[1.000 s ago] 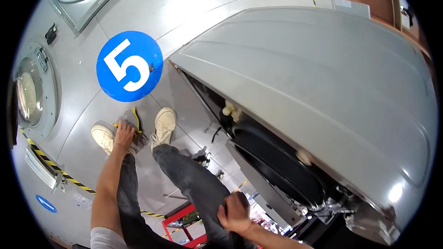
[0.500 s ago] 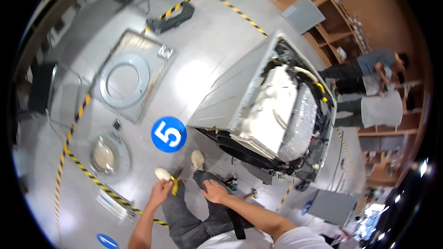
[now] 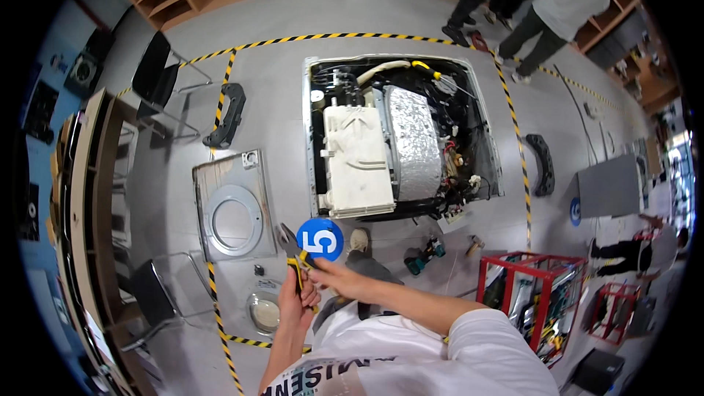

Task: The person uses pliers and wire cutters to detach internal components and cut a zip tie inside a washing machine.

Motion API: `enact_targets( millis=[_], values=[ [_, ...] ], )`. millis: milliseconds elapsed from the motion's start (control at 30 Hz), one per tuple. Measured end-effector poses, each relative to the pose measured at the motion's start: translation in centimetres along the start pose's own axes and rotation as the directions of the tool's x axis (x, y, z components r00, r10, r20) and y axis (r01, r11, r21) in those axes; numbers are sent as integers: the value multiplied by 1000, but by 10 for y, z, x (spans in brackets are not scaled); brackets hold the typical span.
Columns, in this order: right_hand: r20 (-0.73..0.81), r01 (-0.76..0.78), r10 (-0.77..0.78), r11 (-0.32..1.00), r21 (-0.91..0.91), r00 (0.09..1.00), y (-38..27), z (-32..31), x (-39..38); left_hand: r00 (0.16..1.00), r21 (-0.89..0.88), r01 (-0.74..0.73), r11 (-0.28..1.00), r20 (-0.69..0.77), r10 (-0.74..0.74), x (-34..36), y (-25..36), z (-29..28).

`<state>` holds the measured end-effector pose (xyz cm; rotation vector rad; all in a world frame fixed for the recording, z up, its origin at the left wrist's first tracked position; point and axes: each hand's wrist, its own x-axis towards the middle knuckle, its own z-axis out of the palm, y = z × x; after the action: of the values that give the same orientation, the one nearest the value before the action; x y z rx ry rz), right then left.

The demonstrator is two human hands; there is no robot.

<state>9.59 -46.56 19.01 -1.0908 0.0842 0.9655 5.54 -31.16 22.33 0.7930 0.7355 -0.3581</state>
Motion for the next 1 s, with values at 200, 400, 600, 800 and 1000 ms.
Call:
enact_targets(
  millis=[200, 400, 600, 800, 1000],
  values=[
    [-69, 241, -232, 954, 181, 970, -52, -5, 8, 999, 112, 4, 994, 32, -8, 35, 40, 76],
    [-118, 123, -65, 792, 598, 991, -74, -47, 5, 962, 378, 17, 926, 245, -118, 72, 47, 117],
    [-466, 413, -150, 737, 535, 872, -71, -70, 7, 882, 859, -471, 202, 467, 67, 144, 99, 134],
    [-777, 591, 24, 634, 499, 629, -59, -67, 12, 540, 529, -741, -414, 836, 103, 287, 160, 146],
    [-940, 782, 119, 527, 333, 320, -57, -1, 33, 391, 313, -778, -545, 920, -31, 376, 156, 165]
  ],
)
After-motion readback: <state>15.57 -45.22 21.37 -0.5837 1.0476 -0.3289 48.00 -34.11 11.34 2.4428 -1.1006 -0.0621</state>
